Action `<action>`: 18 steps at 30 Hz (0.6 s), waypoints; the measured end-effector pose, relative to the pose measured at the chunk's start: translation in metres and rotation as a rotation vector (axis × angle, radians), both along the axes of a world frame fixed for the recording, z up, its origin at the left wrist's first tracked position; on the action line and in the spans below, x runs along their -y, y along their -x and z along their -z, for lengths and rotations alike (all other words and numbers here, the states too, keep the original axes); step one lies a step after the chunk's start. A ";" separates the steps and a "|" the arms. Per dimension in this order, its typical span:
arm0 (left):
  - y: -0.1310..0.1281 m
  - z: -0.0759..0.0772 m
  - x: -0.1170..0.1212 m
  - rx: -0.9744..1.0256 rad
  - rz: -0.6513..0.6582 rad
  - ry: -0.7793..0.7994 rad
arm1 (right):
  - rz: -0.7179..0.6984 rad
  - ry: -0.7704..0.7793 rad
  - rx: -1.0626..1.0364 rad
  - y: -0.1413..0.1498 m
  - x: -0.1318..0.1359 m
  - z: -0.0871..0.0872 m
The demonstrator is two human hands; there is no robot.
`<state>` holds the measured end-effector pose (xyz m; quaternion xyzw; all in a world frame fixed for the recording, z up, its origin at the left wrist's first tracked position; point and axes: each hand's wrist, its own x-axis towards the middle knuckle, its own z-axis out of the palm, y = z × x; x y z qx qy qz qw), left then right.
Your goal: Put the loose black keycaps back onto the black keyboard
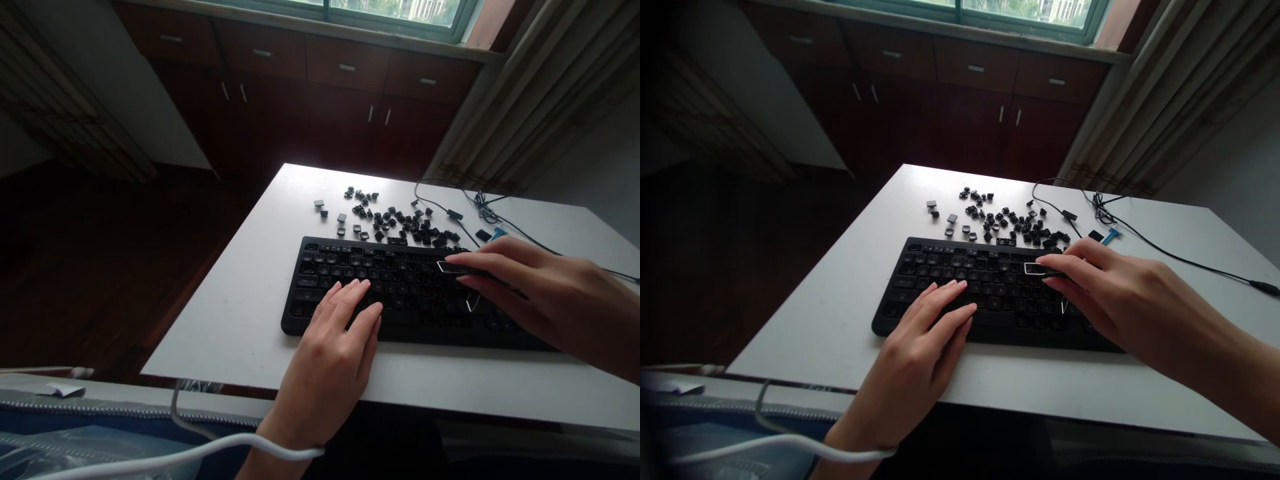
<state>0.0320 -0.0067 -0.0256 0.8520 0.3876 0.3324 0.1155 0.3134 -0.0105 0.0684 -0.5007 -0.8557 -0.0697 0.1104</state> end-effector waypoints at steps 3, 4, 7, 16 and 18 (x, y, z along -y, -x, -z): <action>-0.001 0.000 0.000 -0.001 0.000 -0.004 | 0.047 -0.016 -0.096 -0.005 0.001 0.008; -0.001 0.000 0.000 -0.003 0.000 -0.005 | 0.067 -0.016 -0.137 -0.006 0.001 0.009; -0.002 -0.001 0.001 -0.013 -0.001 -0.011 | 0.175 0.052 -0.314 -0.011 0.004 0.012; -0.001 -0.001 -0.001 -0.045 0.002 -0.029 | 0.325 0.393 -1.401 -0.018 0.015 0.022; -0.001 0.000 -0.001 -0.051 -0.004 -0.036 | 0.277 0.447 -1.424 -0.021 0.019 0.023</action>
